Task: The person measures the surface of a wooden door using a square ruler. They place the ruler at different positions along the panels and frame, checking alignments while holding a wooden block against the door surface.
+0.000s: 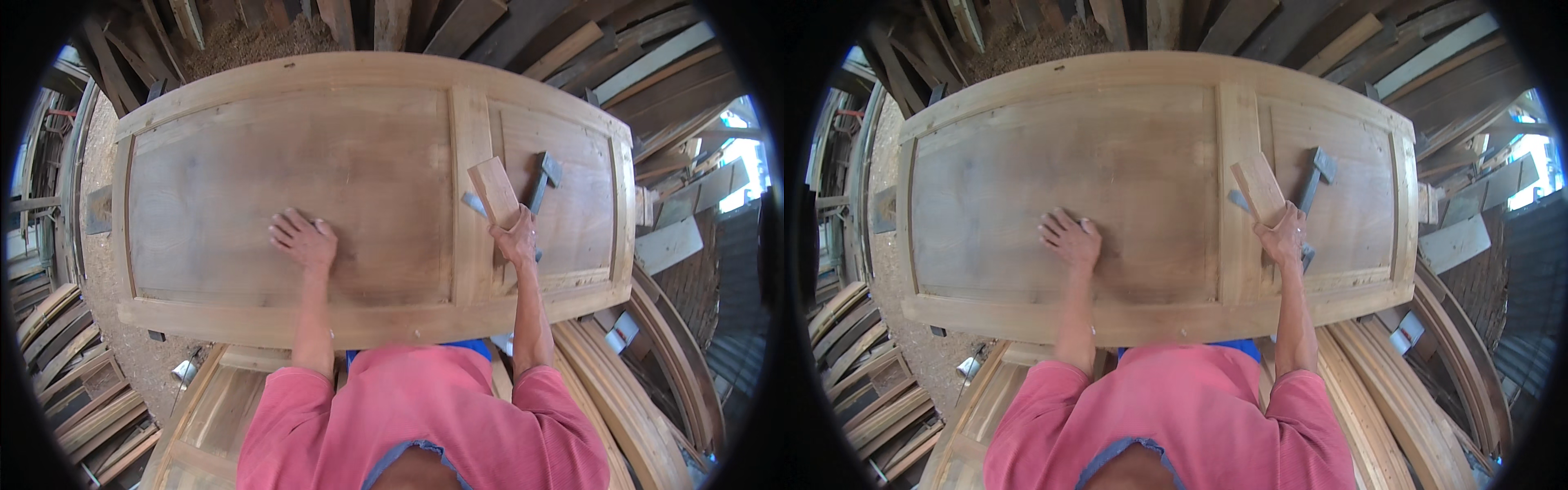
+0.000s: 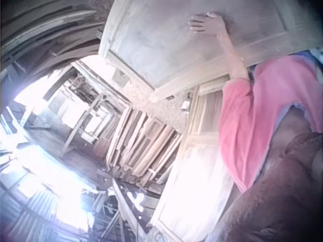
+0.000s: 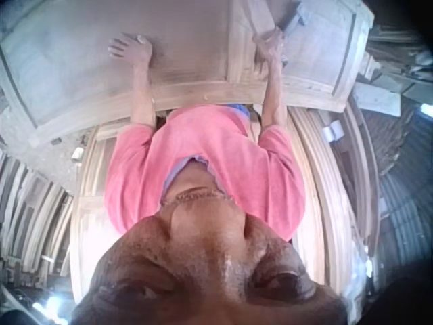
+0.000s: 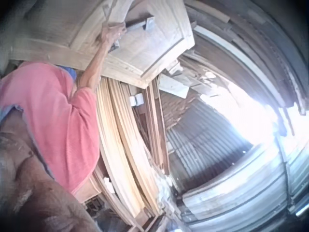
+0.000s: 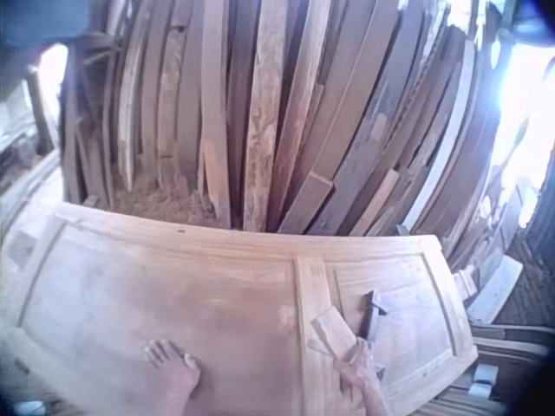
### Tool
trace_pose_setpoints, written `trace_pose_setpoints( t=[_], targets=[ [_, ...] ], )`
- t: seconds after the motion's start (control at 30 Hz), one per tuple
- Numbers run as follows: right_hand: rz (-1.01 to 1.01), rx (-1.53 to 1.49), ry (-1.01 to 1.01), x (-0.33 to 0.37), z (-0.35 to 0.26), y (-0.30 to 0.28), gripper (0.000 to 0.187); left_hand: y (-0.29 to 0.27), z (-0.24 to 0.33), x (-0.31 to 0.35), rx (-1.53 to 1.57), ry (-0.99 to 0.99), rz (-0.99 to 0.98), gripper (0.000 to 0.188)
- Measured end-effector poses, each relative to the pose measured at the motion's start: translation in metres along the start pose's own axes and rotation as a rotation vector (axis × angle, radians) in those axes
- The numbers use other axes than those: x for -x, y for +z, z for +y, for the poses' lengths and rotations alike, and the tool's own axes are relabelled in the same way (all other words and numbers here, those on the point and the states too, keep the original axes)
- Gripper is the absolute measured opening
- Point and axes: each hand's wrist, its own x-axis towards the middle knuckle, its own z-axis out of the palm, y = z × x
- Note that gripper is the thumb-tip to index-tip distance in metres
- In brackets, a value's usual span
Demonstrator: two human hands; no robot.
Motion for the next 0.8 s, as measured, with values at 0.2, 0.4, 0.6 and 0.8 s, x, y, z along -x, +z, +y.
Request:
trace_pose_setpoints(
  t=[0.2, 0.4, 0.6, 0.8],
  targets=[
    [0.035, 0.048, 0.025, -0.105, 0.010, -0.018, 0.100, -0.005, 0.085, 0.002, 0.122, 0.007, -0.039, 0.082],
    [0.055, 0.189, 0.008, -0.214, 0.043, -0.011, 0.109, 0.000, 0.087, 0.002, 0.079, -0.024, -0.011, 0.083],
    [0.134, 0.367, -0.127, -0.244, 0.040, 0.007, 0.101, 0.027, 0.072, -0.002, 0.032, -0.070, -0.075, 0.085],
    [0.301, 0.559, -0.067, -0.230, 0.022, 0.017, 0.097, 0.032, 0.084, -0.003, 0.067, 0.000, 0.063, 0.081]
  ],
)
